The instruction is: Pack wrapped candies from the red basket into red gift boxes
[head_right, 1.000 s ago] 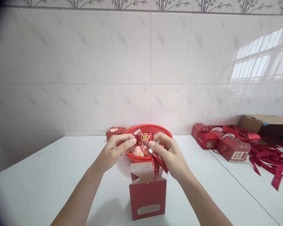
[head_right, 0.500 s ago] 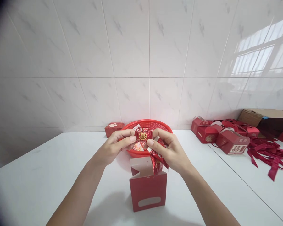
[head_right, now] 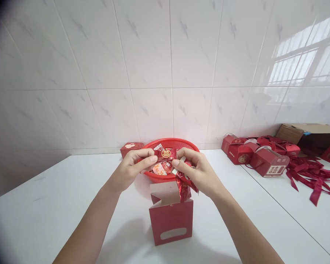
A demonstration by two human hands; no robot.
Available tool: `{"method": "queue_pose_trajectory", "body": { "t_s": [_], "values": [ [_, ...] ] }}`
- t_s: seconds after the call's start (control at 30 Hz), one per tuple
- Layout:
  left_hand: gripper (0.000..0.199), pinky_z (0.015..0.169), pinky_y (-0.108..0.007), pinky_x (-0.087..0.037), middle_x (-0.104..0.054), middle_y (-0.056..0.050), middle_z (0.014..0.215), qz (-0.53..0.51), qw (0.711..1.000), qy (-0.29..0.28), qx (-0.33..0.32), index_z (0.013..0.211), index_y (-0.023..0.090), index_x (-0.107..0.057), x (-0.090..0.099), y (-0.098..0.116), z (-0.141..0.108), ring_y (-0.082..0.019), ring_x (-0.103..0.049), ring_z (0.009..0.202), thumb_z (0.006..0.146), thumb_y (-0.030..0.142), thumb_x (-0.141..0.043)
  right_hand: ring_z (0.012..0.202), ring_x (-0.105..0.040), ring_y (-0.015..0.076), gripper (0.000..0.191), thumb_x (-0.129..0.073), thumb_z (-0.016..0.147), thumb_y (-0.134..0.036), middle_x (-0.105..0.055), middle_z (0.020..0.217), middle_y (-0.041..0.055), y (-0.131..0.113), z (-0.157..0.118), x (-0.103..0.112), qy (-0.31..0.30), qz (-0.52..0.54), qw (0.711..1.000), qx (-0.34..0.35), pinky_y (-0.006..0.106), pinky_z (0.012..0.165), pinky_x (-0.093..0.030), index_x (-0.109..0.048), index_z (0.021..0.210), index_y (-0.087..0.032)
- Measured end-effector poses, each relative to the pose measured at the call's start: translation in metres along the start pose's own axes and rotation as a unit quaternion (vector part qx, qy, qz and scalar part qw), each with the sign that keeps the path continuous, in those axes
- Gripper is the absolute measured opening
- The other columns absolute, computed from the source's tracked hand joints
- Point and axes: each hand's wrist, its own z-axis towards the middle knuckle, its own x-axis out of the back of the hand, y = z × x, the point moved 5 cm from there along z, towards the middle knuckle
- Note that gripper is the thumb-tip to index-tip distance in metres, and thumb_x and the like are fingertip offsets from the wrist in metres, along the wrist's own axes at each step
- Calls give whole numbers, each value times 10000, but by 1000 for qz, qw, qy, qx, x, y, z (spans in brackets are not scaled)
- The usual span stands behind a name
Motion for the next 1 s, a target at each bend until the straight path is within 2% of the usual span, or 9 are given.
{"method": "queue_pose_trajectory", "body": {
  "t_s": [0.17,0.3,0.47,0.57,0.7,0.77,0.87,1.0],
  "values": [
    [385,566,-234,-378,-439,30,608,12,1000,-2,1,631,176,-495,0,-2,1,-97,-406,586,892,426,-627,489,-358,76,327,-674,864,-511,-479,595,-50,-1,0,4,18,-18,1000,6,218,431,-263,-608,832,-192],
    [376,568,-232,-382,-445,29,619,21,1000,4,0,634,172,-514,0,-4,2,-96,-412,593,894,419,-628,485,-356,76,337,-680,855,-516,-477,595,-49,-2,0,4,19,-27,999,14,225,435,-266,-592,800,-195],
    [229,584,-233,-438,-515,20,664,23,999,37,-4,805,166,-658,2,-3,2,-105,-484,618,873,384,-662,469,-369,82,331,-661,872,-503,-468,560,-50,-5,0,4,31,-60,997,31,231,433,-281,-580,766,-200],
    [204,609,-244,-495,-602,14,663,2,998,54,-12,933,176,-716,2,-4,3,-117,-559,617,840,357,-704,486,-383,90,243,-637,904,-428,-523,586,-34,-8,-1,5,61,-127,987,74,238,455,-305,-628,808,-204],
    [120,661,-253,-546,-735,-43,810,-7,995,86,-51,866,170,-755,4,-4,3,-154,-665,735,808,263,-707,491,-400,93,161,-621,909,-362,-599,663,-10,-9,-2,4,79,-178,976,101,247,475,-340,-680,883,-214],
    [88,703,-265,-565,-763,-58,858,-6,992,100,-76,795,165,-755,5,-3,3,-176,-694,805,787,193,-672,478,-411,99,172,-641,891,-380,-574,620,-17,-10,-2,6,79,-170,978,91,249,466,-340,-694,886,-216],
    [140,739,-279,-577,-774,-57,844,8,987,115,-111,746,164,-748,6,0,1,-185,-709,830,774,136,-613,455,-434,111,250,-646,885,-454,-526,562,-24,-11,-3,7,58,-117,990,56,250,436,-332,-702,896,-210],
    [165,686,-269,-560,-767,-54,835,44,980,125,-152,751,171,-746,6,4,-1,-182,-701,812,790,129,-592,441,-446,104,356,-617,898,-540,-529,568,-18,-10,-2,6,26,-60,998,19,244,409,-335,-683,839,-196]
  ]
}}
